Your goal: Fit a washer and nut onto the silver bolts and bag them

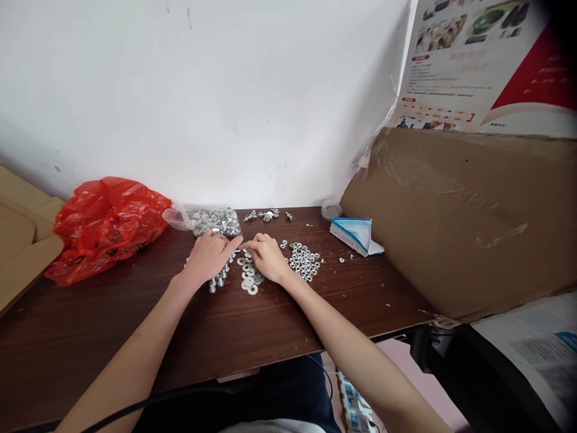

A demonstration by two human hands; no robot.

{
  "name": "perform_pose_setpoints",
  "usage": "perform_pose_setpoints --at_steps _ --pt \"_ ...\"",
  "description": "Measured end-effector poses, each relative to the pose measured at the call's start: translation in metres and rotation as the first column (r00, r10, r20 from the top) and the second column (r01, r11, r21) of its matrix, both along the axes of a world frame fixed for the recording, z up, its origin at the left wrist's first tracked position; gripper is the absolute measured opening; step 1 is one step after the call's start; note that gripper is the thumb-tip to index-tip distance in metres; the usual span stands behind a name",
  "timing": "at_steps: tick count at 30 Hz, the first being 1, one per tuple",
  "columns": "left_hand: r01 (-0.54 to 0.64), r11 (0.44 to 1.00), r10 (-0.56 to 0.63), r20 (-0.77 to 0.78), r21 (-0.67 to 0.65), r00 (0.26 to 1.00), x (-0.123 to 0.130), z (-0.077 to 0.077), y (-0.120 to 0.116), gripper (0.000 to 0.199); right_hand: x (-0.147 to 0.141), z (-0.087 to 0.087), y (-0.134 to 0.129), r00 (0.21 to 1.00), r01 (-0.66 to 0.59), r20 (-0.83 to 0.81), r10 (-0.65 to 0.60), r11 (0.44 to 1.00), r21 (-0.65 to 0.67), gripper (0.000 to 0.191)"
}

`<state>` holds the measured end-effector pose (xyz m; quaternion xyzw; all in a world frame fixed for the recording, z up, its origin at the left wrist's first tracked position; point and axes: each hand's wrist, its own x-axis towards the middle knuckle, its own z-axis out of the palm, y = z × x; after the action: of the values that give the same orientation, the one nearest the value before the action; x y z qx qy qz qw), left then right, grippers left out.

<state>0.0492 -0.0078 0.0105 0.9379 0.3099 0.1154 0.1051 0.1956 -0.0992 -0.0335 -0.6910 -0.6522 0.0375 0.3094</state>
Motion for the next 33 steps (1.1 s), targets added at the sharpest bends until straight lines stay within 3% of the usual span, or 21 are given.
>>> perform_pose_setpoints --at_steps 5,14,33 --pt "0.022 0.997 -0.027 0.07 0.074 0.997 -0.0015 -0.0025 0.0053 0.065 0.0001 0.0014 -0.0011 0.999 0.02 0.025 -0.019 0.999 -0.034 0.035" --pt "-0.099 0.984 0.091 0.057 0.149 0.994 -0.0016 0.0015 0.0025 0.065 -0.0009 0.0012 -0.002 0.998 0.048 0.055 -0.044 0.997 -0.065 0.034" --pt "0.005 0.991 -0.007 0.016 0.137 1.0 -0.0009 -0.0074 0.003 0.054 0.0001 -0.0009 0.0016 0.998 0.047 0.032 -0.045 0.995 -0.087 0.034"
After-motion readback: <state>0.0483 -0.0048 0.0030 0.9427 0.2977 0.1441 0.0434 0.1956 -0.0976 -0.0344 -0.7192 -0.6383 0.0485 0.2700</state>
